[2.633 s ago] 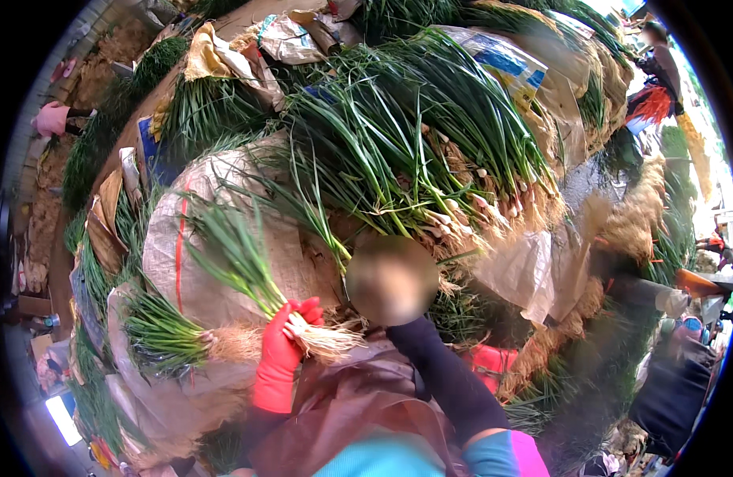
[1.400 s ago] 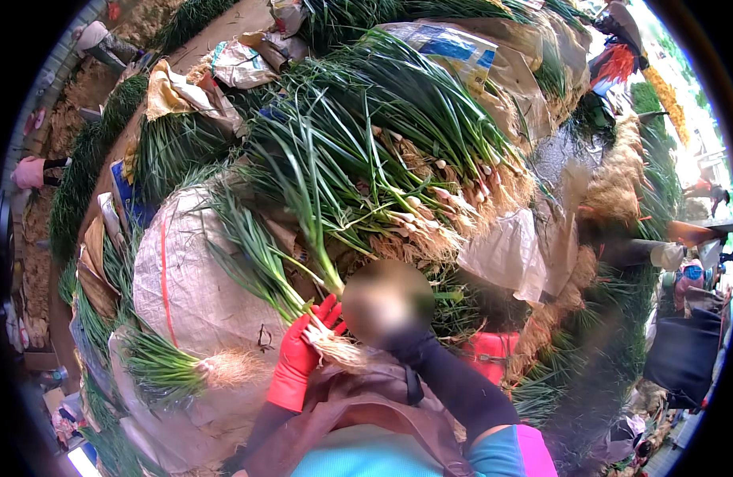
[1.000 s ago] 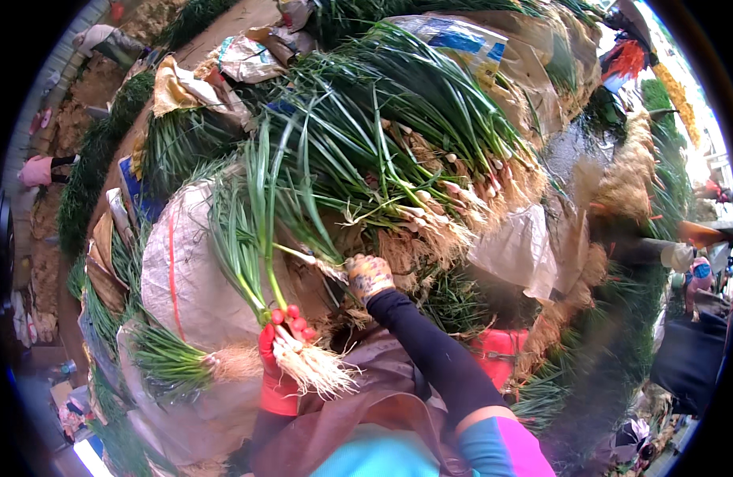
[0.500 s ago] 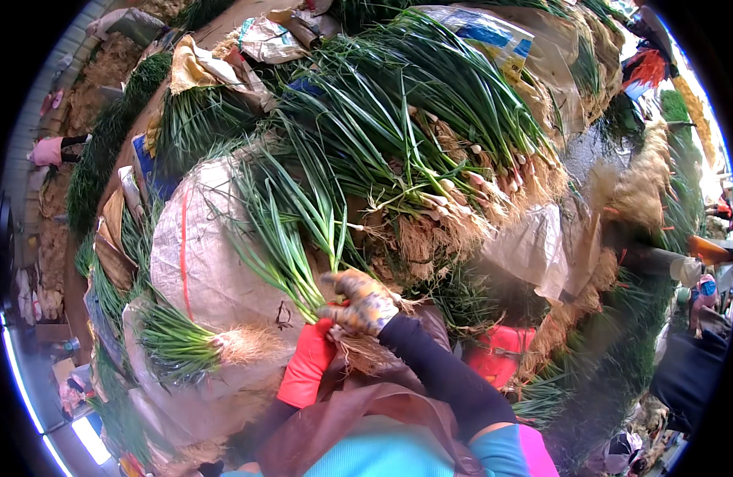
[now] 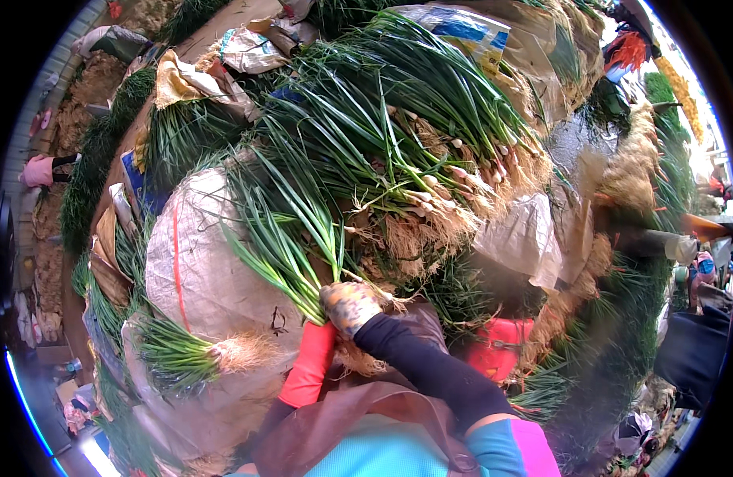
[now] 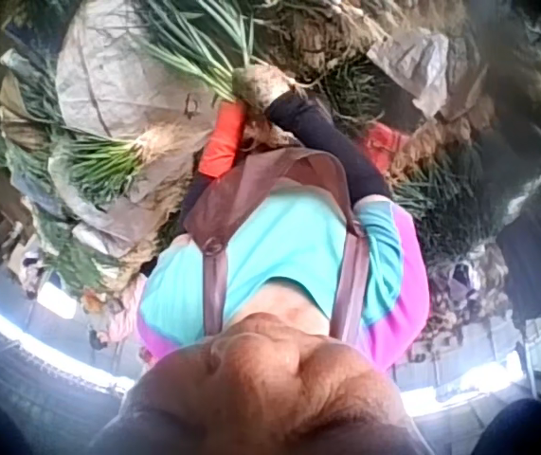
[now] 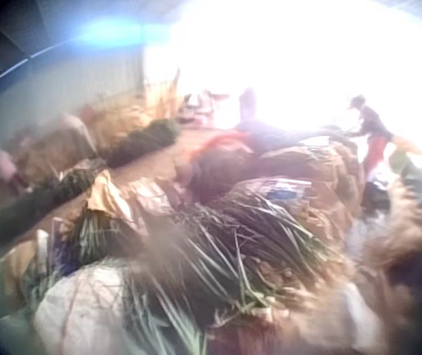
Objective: The person ties bunches of green onions with red bands, sorts through loose onions to create new bundles, and places processed bunches onto a conveyor or table.
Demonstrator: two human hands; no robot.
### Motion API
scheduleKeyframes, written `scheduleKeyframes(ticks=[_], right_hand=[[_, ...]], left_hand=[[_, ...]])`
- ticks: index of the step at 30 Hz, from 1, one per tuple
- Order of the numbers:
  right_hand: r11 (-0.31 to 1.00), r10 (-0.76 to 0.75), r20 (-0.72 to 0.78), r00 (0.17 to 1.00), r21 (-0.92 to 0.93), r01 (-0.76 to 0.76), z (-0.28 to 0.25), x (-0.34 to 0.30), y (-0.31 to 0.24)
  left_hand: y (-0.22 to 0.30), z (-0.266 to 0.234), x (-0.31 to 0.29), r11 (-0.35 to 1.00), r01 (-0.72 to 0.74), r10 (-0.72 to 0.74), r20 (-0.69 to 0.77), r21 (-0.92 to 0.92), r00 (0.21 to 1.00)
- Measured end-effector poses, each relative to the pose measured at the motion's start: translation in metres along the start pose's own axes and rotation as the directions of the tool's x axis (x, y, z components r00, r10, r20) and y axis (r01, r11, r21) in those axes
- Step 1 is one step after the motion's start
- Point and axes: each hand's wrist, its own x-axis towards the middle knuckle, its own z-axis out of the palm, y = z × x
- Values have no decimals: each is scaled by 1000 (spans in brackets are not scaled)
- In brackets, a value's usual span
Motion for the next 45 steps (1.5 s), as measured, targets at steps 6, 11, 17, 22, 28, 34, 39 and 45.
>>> scheduleKeyframes(ticks=[6,11,17,22,28,34,39,45], right_hand=[[999,2,-16,1000,54,-1,-4,-5,5],[903,28,36,999,429,-41,-17,-20,1],[899,-279,-33,960,343,273,-7,-5,20],[640,192,-148,970,769,-10,16,8,18],[946,296,-423,857,257,-200,29,31,71],[954,251,-271,929,-91,-284,0,87,93],[903,309,-71,948,-291,-316,25,80,98],[927,244,-441,863,-153,-341,-51,43,101]], left_hand=[[-27,-19,5,983,-48,50,-9,175,999],[-21,-25,2,996,-57,52,79,62,995],[-16,-17,3,951,-255,226,167,175,960],[-12,-20,1,990,-119,128,122,-71,984],[24,-15,-28,883,-32,131,179,-468,975],[63,-21,-41,879,-134,252,209,-457,945],[130,-54,-50,527,285,646,595,-801,479],[117,-38,-24,199,-64,679,91,-978,728]])
